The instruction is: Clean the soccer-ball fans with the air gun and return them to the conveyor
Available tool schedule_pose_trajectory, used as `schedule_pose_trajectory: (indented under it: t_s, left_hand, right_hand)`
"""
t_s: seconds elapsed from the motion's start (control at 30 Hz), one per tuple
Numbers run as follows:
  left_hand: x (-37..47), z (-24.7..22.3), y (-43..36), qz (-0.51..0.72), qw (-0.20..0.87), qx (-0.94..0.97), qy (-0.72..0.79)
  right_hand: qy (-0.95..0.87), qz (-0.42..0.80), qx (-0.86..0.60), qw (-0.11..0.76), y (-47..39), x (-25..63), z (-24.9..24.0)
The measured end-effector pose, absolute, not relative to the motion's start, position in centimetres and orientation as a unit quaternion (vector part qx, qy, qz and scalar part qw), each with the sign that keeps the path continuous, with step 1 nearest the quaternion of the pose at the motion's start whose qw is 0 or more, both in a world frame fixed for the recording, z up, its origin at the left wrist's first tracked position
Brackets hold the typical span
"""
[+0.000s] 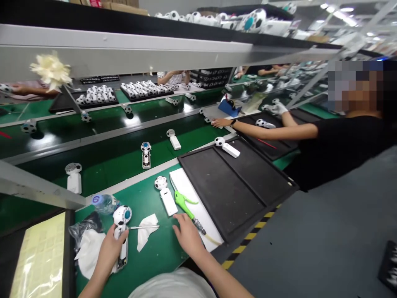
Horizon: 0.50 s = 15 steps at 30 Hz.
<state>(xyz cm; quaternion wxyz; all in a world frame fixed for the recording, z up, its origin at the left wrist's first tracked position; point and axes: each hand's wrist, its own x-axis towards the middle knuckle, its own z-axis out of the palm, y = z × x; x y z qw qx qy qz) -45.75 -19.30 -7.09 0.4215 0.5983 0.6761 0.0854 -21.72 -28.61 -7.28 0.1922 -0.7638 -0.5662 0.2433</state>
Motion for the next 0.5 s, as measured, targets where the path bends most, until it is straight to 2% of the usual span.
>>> schedule_pose_trajectory:
  t_s: [0.23, 0.5]
  left_hand:
    - [-45.7, -8.2, -19.4, 0.077, 0.375, 0.642, 0.665]
    - [-48.9, -10.8, -20.4, 0.061, 0.246, 0.693, 0.675]
  right_hand:
    - [-0.504, 0.171, -0.828, 0.175, -28.0, -18.7, -7.7]
    - [-0.519, 0.119, -0.839, 0.108, -25.3, -17.1, -8.5]
